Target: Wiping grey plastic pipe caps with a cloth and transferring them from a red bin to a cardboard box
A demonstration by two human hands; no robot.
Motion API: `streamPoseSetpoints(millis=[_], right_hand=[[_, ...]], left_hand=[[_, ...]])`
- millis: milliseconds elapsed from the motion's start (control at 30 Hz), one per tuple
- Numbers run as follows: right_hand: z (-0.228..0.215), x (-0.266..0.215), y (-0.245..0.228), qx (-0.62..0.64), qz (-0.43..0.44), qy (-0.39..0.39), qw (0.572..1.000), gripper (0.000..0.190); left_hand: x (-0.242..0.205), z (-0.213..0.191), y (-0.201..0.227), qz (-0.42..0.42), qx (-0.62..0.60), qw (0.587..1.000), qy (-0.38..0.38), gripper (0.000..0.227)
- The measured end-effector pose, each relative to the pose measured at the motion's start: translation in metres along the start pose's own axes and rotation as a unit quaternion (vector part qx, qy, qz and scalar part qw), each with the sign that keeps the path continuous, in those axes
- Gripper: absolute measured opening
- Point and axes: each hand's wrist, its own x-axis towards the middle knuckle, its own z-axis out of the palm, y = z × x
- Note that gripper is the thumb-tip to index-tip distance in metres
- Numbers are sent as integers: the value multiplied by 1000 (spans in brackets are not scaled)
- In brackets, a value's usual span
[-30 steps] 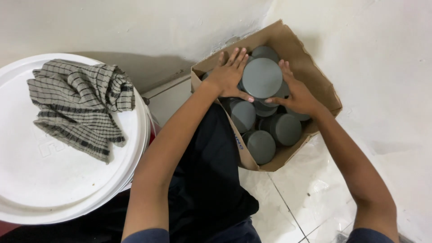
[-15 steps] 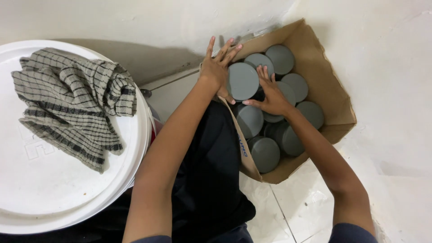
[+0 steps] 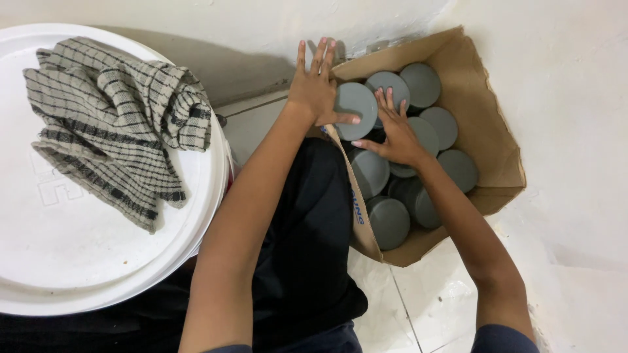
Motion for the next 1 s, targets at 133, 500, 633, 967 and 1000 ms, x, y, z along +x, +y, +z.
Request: streamPoseSetpoints(millis=[133, 500, 633, 967, 1000], right_hand=[[-1, -2, -3, -7, -3, 6, 1000, 101], [-1, -1, -7, -61, 19, -53, 997, 95], [-1, 2, -4, -111, 35, -73, 991, 99], [-3, -10, -10, -99, 47, -32, 993, 89], [-6, -8, -15, -86, 35, -5, 996, 89]], left_hand=[[-2, 17, -3, 18, 11, 999, 41, 84], [-14, 35, -6, 10, -143, 975, 170, 57], [-23, 24, -5, 0, -173, 974, 148, 58], [-48, 13, 5, -27, -204, 950, 236, 73], [-57, 1, 4, -24, -209, 945, 249, 78]])
